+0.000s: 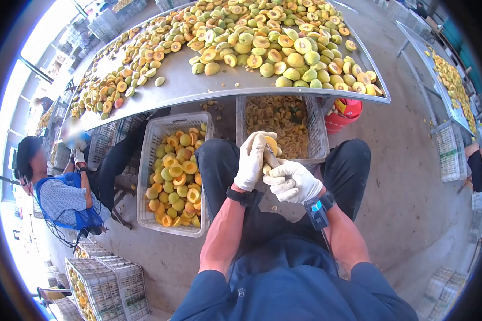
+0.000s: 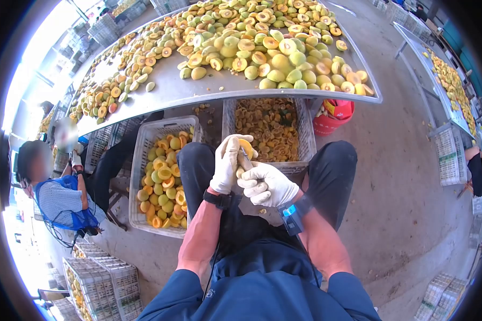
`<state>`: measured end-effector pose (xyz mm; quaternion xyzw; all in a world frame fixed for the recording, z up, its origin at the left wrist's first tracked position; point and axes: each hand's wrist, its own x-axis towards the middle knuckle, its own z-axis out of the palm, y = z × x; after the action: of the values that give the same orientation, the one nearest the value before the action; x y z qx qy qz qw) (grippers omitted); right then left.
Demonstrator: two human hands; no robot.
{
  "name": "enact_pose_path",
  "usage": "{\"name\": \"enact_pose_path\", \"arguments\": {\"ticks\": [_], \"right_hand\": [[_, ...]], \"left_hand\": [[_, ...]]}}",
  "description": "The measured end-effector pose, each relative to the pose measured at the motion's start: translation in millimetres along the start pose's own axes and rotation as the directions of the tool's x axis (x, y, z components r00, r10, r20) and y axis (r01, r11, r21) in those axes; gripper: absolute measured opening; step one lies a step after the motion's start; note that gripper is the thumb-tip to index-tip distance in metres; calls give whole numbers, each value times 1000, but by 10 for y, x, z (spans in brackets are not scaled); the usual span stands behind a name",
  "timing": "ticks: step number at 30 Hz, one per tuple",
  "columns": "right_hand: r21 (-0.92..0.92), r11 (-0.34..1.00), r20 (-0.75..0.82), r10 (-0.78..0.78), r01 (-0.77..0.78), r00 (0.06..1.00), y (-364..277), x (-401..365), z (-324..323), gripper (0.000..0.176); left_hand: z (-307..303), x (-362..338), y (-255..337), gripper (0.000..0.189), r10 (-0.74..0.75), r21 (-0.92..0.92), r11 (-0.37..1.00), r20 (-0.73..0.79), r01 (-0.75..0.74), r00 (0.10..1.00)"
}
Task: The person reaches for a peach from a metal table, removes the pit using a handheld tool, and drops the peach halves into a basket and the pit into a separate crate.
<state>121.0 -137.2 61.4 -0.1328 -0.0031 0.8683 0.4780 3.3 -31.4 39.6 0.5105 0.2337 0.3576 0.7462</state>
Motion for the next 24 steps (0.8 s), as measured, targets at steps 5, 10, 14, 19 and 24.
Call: {"name": "enact_pose_path", "arguments": {"ticks": [5,10,14,19,24], "right_hand": [[168,985,125,12,-33,992,13,78,-147,7],[340,938,221,-11,-67,975,-53,223,-262,17],[240,970,307,-122,47,944,-318,188,-125,27],[-714,699,-363,-431,51,826,-772,138,-190,54],[-864,479,-433,-546,-156,717,-877,11,-149,61]], "left_hand": [[-66,79,-43,39,-87,-50,995,73,91,993],[-52,166,-54,43,-240,-261,937,9,234,971],[-147,492,-153,37,-337,-656,726,-77,207,938],[-40,799,121,36,-182,-85,983,-263,165,948],[-261,892,547,40,322,626,768,-191,-137,927]]}}
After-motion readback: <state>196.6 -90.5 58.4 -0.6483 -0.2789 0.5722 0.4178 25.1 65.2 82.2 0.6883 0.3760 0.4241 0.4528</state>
